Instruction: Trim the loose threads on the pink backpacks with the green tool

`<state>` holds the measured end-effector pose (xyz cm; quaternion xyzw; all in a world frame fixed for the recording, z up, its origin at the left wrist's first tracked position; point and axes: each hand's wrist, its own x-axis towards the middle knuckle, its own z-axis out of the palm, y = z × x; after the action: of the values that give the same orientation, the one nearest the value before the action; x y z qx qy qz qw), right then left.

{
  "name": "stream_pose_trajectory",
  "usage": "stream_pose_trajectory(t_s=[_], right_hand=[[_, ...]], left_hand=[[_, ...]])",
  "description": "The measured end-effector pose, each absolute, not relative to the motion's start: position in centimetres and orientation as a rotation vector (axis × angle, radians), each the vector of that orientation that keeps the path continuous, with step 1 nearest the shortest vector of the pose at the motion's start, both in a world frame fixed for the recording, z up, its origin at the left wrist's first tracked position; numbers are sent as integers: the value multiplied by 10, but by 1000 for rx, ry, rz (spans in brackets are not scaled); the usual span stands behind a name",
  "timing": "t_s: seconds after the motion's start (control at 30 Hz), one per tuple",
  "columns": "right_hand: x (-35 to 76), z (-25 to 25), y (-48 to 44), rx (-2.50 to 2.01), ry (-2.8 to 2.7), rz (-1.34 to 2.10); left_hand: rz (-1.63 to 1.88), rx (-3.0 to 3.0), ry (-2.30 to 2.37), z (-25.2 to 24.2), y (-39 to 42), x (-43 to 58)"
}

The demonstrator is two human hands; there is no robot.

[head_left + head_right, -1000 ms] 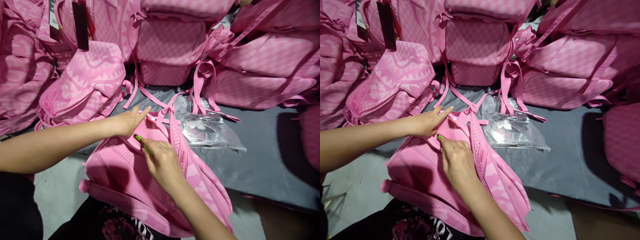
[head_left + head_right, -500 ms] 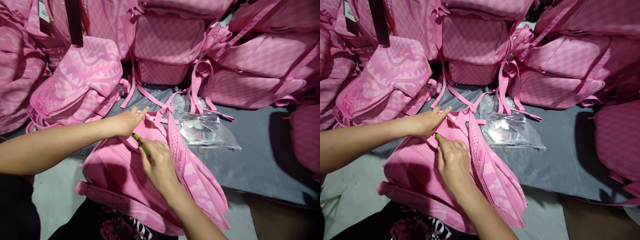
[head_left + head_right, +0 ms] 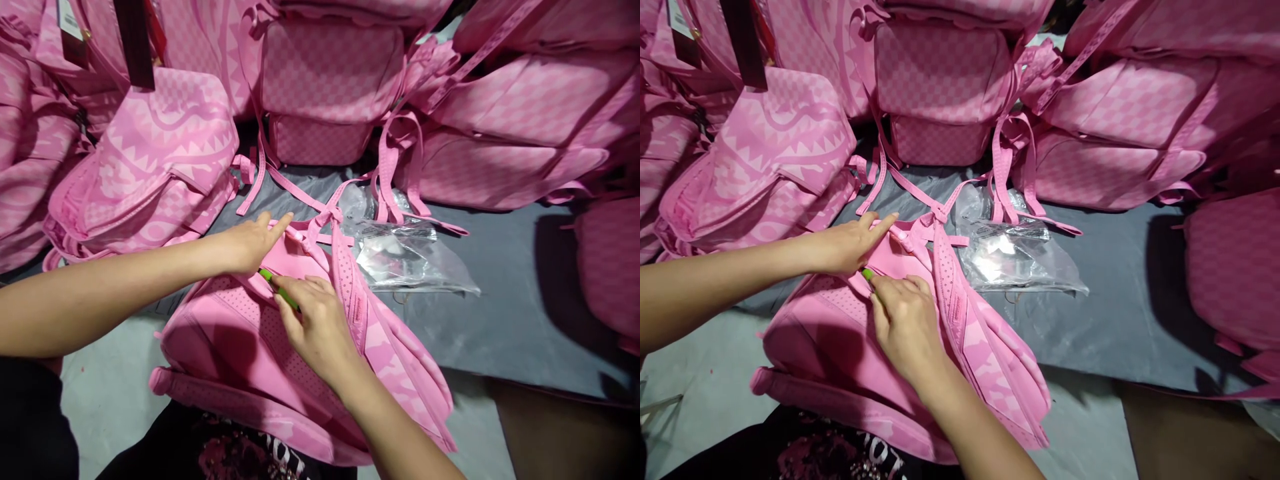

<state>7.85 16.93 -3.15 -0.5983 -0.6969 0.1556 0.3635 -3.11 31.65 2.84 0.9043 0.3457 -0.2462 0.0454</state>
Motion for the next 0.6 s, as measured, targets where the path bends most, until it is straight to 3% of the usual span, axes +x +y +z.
stream_pose_trajectory(t_s=[0.43, 0.6], right_hand=[[75, -28, 171, -1708, -1788, 292], [76, -32, 173, -1592, -1764, 405]], left_hand=[[-745, 2760, 1060, 25, 319, -30], [-721, 2766, 1047, 22, 321, -31]])
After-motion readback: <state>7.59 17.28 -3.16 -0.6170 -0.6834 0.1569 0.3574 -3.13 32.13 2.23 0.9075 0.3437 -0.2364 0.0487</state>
